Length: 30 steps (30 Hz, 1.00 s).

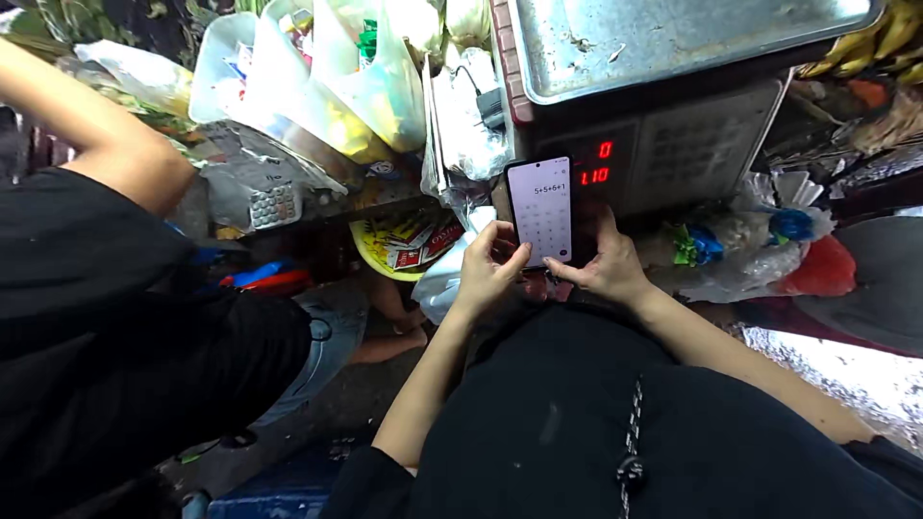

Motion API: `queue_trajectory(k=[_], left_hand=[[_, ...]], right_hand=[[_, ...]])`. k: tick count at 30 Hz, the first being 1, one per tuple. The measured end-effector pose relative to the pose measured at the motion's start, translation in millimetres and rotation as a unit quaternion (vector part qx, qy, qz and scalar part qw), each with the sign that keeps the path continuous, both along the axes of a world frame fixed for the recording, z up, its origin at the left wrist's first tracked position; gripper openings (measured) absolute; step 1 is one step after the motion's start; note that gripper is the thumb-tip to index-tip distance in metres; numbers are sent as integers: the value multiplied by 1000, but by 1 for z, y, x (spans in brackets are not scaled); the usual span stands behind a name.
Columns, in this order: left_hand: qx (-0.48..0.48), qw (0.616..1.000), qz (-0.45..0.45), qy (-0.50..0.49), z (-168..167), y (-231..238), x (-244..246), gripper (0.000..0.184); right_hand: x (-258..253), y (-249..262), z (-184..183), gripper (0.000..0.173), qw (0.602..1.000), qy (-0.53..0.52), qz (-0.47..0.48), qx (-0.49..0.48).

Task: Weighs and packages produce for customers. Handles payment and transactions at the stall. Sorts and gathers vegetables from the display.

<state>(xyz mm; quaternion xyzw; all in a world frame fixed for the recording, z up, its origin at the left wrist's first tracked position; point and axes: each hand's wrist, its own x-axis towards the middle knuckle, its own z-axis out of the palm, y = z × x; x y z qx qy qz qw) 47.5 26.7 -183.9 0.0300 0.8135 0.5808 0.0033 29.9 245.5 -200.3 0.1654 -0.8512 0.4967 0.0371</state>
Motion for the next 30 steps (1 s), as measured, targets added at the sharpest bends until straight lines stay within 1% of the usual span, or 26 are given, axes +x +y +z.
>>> queue_trajectory(k=[2, 6, 9, 11, 13, 15, 17, 19, 21, 23, 25, 28, 30], left_hand=[[-1, 1000, -3, 8, -1, 1, 0, 20], [5, 1000, -18, 15, 0, -1, 0, 24], [11, 1000, -14, -7, 5, -3, -1, 27], [22, 1000, -4, 13, 5, -8, -5, 28], [47, 997, 10, 60, 7, -15, -14, 29], [77, 990, 20, 113, 13, -23, -25, 27], [107, 980, 29, 167, 28, -28, -42, 25], [121, 965, 41, 227, 52, -30, -68, 22], [140, 951, 49, 271, 80, -30, -97, 18], [159, 942, 49, 291, 106, -28, -125, 14], [181, 940, 59, 284, 127, -27, -156, 14], [252, 945, 80, 193, 153, -24, -199, 21], [295, 939, 98, 146, 167, -24, -227, 16]], right_hand=[[1, -2, -2, 89, 1000, 12, -14, 16], [1, -7, -4, 87, 999, 20, -39, 26], [1, -5, -3, 87, 999, 13, -28, 10], [-1, -1, -2, 85, 1000, 2, -12, -5], [-3, 6, -1, 75, 1000, 8, 1, -27], [-3, 13, -4, 58, 996, 70, -20, -44], [-2, 21, -8, 41, 983, 162, -77, -43], [-12, 27, -6, 32, 960, 250, -124, -39], [-20, 30, -3, 30, 943, 291, -159, -23], [-23, 29, -4, 32, 936, 298, -188, 7], [-24, 26, -9, 32, 933, 295, -205, 25], [-24, 23, -18, 32, 927, 305, -213, 41], [-27, 23, -23, 30, 921, 322, -215, 54]])
